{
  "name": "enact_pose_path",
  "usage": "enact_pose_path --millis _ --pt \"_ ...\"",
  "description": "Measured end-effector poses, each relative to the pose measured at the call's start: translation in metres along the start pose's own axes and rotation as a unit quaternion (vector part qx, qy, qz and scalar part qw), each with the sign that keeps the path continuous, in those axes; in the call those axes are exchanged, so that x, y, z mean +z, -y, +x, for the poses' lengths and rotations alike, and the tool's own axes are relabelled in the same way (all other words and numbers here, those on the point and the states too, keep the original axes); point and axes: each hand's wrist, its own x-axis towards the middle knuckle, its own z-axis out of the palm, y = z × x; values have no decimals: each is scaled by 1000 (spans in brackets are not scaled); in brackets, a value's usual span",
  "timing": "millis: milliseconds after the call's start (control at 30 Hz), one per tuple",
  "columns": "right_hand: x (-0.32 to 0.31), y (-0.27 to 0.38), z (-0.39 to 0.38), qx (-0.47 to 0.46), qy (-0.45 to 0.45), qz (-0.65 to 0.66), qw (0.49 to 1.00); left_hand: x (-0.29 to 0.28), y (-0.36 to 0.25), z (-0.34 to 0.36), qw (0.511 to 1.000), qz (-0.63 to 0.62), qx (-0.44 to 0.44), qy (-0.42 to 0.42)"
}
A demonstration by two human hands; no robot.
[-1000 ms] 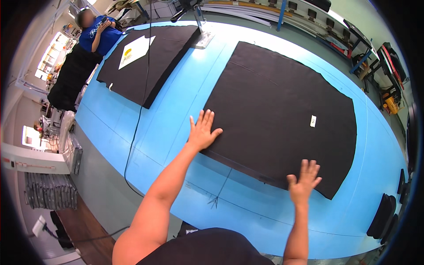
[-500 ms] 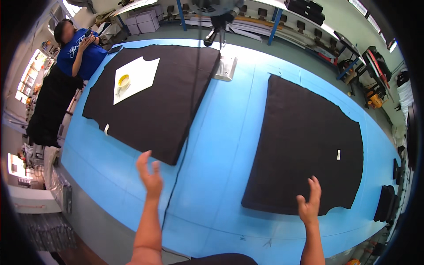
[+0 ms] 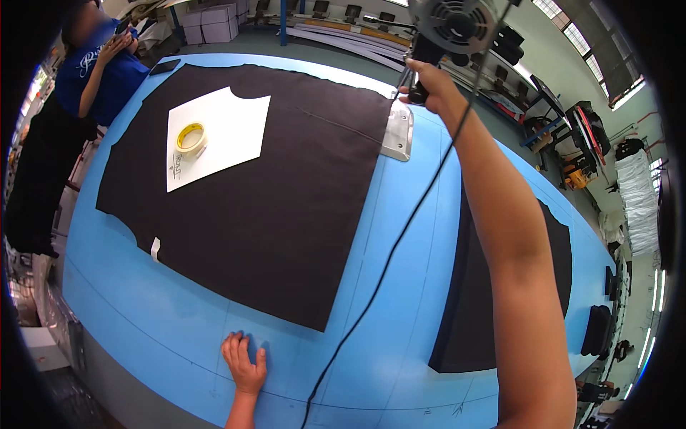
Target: The person uses a handheld electric fabric cutter to trim a large piece of black fabric on a blue work table. They follow a white paper pattern placed on the fabric to guide the cuts, removing excess material and shaping the fabric piece. The person also handles the pattern and the cut fabric scraps during the process.
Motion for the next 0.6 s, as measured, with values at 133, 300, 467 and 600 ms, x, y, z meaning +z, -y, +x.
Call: enact_pose_path --millis 133,300,467,600 --pt "-11 -3 23 20 -44 -88 995 0 1 -1 1000 1 -3 14" --pt "-40 7 7 -9 -18 -222 975 -3 7 -4 1000 -3 -9 27" --pt "-67 4 -21 -31 -7 -260 965 -2 8 -6 1000 8 -3 20" --pt "-66 -11 -58 -25 -23 -223 974 -2 0 -2 1000 12 9 9"
